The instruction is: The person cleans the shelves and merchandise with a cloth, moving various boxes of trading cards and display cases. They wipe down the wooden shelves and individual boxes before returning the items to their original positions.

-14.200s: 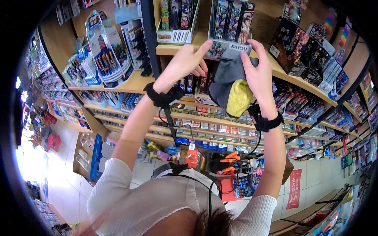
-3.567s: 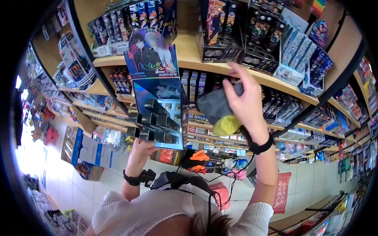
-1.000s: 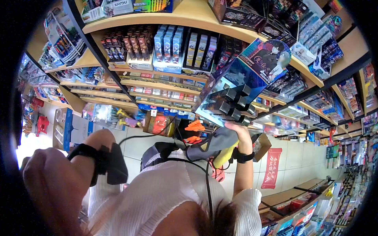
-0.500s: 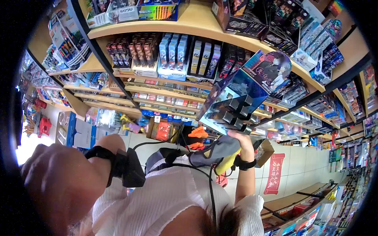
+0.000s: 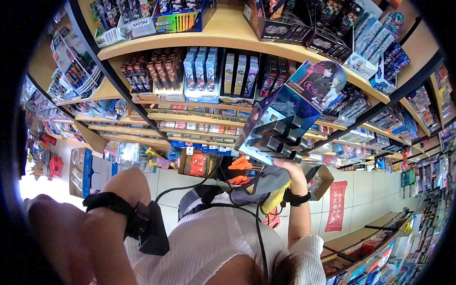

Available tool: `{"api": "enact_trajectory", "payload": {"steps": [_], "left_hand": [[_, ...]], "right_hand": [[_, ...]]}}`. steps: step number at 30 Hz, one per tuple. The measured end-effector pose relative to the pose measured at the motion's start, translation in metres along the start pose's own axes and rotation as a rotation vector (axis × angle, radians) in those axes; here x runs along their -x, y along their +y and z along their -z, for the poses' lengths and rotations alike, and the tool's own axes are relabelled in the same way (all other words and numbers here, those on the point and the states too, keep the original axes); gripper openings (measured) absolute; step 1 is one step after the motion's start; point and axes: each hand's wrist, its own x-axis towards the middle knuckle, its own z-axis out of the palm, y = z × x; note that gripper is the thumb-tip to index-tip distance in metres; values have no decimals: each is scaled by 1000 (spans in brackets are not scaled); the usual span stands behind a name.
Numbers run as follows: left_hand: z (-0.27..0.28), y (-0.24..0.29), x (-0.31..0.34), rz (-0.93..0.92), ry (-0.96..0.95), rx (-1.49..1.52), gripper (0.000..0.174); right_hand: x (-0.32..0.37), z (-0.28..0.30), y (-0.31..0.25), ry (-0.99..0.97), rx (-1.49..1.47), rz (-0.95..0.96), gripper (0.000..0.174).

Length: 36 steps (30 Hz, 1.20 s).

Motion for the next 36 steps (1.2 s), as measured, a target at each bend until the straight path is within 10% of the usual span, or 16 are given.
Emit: {"api": "enact_trajectory", "payload": {"steps": [20, 24, 28, 29, 32, 36], "left_hand": [[59, 31, -28, 46, -14, -357, 27], [79, 55, -17, -169, -10, -3, 28], [89, 99, 11, -588, -68, 1051, 28], [80, 104, 11, -723, 441, 649, 32], [86, 70, -31, -835, 868, -309, 54], [86, 28, -74, -760, 940, -459, 54]], "right_hand": [[-14, 1, -4, -2, 9, 40, 28], [-16, 2, -6, 7, 5, 78, 24], [-18, 3, -10, -2, -19, 75, 23], [-17, -1, -11, 19, -14, 123, 28], [-19, -2, -6, 32, -70, 206, 34], [-19, 1, -11, -2, -28, 94, 38]]}}
